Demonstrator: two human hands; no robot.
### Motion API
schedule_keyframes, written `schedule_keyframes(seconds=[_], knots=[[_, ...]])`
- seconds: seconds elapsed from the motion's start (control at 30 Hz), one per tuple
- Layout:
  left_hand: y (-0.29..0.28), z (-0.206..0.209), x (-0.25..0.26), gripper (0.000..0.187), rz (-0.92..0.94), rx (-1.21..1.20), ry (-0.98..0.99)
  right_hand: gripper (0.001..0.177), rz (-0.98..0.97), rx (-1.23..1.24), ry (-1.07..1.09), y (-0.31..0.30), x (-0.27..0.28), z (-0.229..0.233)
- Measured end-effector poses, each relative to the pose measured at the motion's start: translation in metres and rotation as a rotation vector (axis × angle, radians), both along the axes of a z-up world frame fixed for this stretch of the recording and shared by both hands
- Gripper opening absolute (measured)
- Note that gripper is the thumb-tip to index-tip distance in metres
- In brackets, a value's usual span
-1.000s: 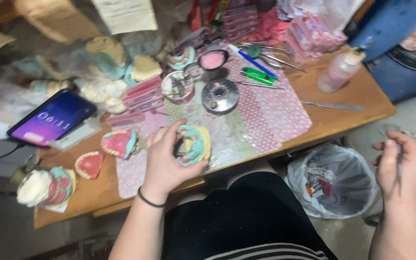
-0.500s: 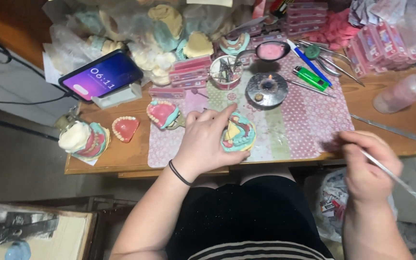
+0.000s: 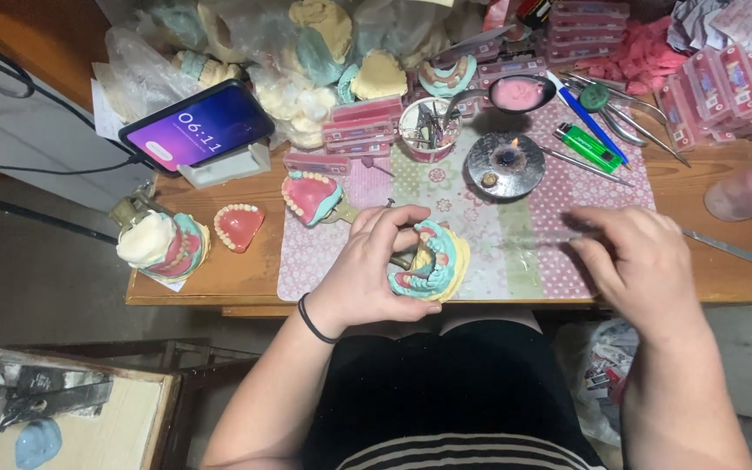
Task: The person is using a small metal tool to detail and refine the wax on a dental model, shaping the areas around the teeth.
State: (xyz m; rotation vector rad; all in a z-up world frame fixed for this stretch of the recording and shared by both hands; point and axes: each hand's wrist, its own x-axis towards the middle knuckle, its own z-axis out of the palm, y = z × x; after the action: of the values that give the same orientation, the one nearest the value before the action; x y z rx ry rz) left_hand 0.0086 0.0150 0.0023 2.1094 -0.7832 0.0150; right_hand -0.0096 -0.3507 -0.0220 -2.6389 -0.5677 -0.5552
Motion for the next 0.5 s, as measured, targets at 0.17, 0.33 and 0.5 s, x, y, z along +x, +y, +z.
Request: schedule_keyframes(seconds=[0.17, 0.33, 0.5], knots=[[0.003, -0.001, 0.004, 0.099, -0.019, 0.025, -0.007, 0.021, -0.127, -0.128, 0.011, -0.028, 0.003, -0.011], [0.003, -0.002, 0.005, 0.097, -0.012, 0.049, -0.071, 0.013, -0.142, -0.081, -0.134, -0.003, -0.006, 0.0], [0.003, -0.007, 0.004, 0.097, -0.003, 0.049, -0.09, 0.019, 0.117, 0.419, -0.026, 0.073, -0.013, 0.003]])
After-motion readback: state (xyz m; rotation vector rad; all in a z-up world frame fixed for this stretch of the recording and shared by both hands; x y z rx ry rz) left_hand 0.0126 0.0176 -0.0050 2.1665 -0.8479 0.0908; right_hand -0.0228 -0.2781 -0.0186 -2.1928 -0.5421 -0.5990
